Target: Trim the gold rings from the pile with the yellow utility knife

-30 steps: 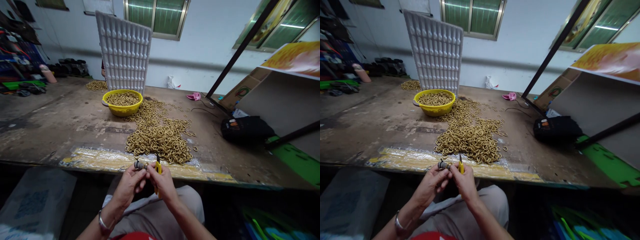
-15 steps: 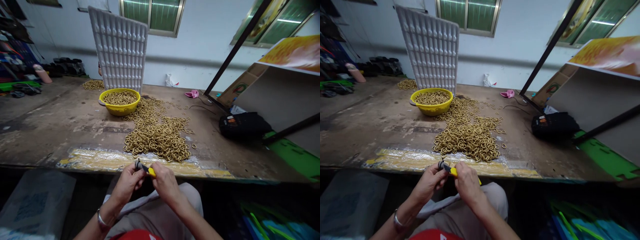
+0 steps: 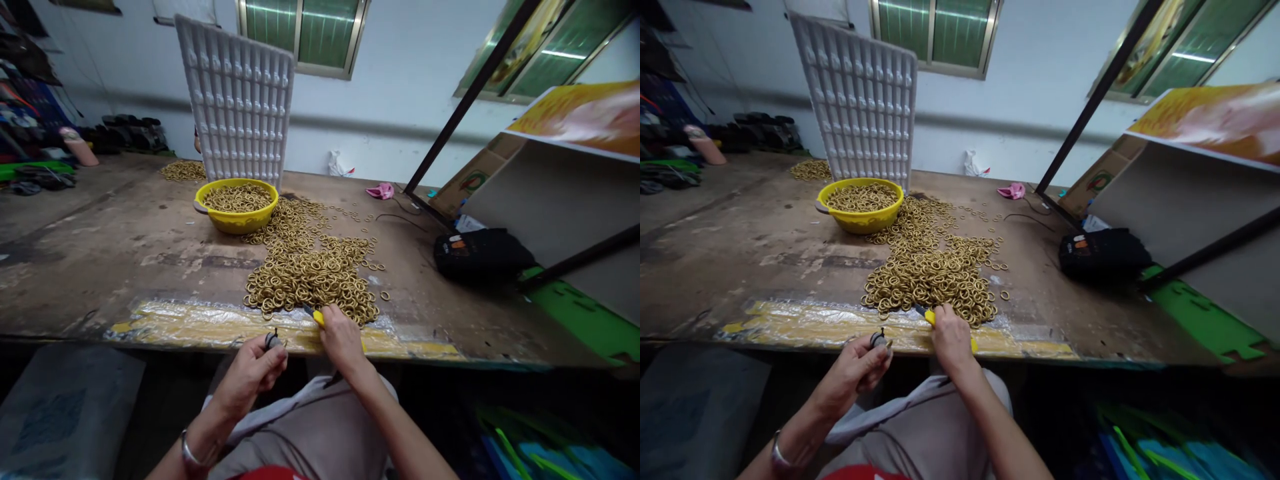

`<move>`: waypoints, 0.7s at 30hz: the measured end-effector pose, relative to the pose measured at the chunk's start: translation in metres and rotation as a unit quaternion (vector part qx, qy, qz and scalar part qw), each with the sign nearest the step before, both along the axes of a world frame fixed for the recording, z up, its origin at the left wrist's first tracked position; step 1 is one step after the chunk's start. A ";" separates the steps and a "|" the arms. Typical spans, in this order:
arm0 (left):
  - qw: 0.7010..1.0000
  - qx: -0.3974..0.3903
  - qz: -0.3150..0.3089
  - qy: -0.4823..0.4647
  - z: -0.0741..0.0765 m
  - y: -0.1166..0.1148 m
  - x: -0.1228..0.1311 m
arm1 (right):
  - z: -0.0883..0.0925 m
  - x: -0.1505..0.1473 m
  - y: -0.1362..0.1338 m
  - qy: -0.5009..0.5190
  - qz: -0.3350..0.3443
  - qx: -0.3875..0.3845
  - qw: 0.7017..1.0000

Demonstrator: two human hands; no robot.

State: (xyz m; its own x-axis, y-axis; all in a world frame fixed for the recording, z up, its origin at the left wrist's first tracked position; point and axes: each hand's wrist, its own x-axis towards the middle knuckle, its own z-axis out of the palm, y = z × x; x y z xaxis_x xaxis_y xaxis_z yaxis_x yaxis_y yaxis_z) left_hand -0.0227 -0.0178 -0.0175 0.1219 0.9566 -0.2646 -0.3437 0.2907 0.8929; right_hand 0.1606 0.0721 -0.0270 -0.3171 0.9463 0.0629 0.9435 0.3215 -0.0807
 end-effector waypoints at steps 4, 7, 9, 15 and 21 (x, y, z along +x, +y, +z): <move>0.999 -0.008 0.033 0.001 -0.006 0.001 0.000 | -0.009 -0.007 0.013 -0.053 0.004 0.003 0.999; 0.999 -0.012 0.042 -0.032 -0.006 -0.002 -0.003 | -0.009 -0.006 0.019 -0.060 0.005 -0.007 0.998; 0.997 -0.022 0.039 -0.063 -0.007 -0.003 -0.005 | -0.007 -0.003 0.019 -0.020 0.005 -0.005 1.000; 0.978 -0.088 0.019 -0.187 -0.018 0.003 -0.007 | 0.001 -0.008 0.004 0.409 0.004 -0.129 0.903; 0.966 -0.103 0.037 -0.234 -0.021 0.012 -0.001 | 0.019 -0.032 -0.024 0.660 -0.023 -0.354 0.662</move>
